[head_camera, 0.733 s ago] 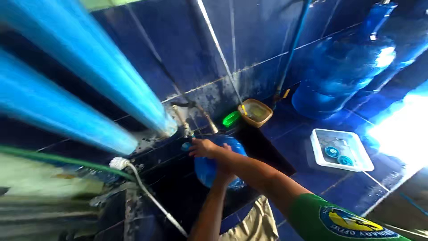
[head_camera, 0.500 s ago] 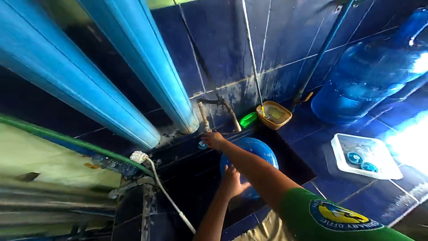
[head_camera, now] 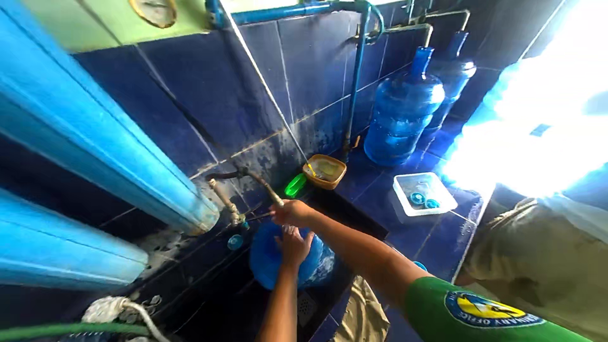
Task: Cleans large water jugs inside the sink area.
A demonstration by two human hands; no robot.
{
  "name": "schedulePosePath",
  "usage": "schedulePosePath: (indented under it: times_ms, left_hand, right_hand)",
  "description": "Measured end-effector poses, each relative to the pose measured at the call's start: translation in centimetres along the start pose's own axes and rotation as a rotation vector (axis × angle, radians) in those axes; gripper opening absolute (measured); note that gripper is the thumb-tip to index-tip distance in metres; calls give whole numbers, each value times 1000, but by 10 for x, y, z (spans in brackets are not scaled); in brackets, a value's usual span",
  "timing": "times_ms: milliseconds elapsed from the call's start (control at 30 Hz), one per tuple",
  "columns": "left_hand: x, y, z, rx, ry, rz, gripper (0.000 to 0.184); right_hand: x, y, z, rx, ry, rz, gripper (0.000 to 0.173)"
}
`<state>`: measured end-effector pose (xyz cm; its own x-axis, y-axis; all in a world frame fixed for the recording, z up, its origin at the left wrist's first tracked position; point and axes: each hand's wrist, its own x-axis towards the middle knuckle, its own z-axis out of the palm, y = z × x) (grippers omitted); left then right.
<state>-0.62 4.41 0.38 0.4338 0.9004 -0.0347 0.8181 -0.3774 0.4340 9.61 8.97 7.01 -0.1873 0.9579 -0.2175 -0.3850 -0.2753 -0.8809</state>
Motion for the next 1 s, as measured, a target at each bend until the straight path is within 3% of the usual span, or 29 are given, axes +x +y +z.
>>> schedulePosePath:
  times_ms: [133,200,267,333,400,500,533,633,700,767,800,900,1000]
  left_hand:
    - [-8,11,-8,-16,-266,286,78]
    - [-3,-10,-12,35,-166,258,73]
    - [8,-23,-1,46,82,162,57]
    - [25,-10,13,13,283,168,45]
    - [29,21,13,-23,141,156,52]
    - [14,47,-6,25,-300,198,81]
    - [7,45,-9,58,-333,156,88]
    - [-4,29,-6,121,-121,-104,87]
    - [2,43,5,107,-23,-244,95]
    - [9,71,14,82,7,-268,110]
    - [10,84,15,91,-28,-244,116]
    - [1,98,11,90,-234,-144,118]
    - [-7,94,12,66,-185,-258,108]
  right_hand:
    - [-19,-28,-1,32,-57,4,23]
    - [-30,-37,-6,-249,-104,26,27]
    - [-44,-38,-17,-696,-236,41,32]
    - [-52,-39,-32,-872,-386,14,32]
    - [-60,-47,-51,-1023,-425,-96,31]
    - [-67,-72,-106,-1466,-299,-164,33]
    - [-72,-86,-131,-1534,-241,-132,34]
    - [-90,-138,-215,-1657,17,-62,38]
    - [-72,-153,-298,-1824,242,-260,44]
    - [-51,-179,-366,-1981,427,-369,50]
    - [-45,-192,-387,-2029,508,-338,52]
    - [-36,-199,-415,-1960,604,-217,56]
    - [-29,-164,-422,-1538,638,-169,83]
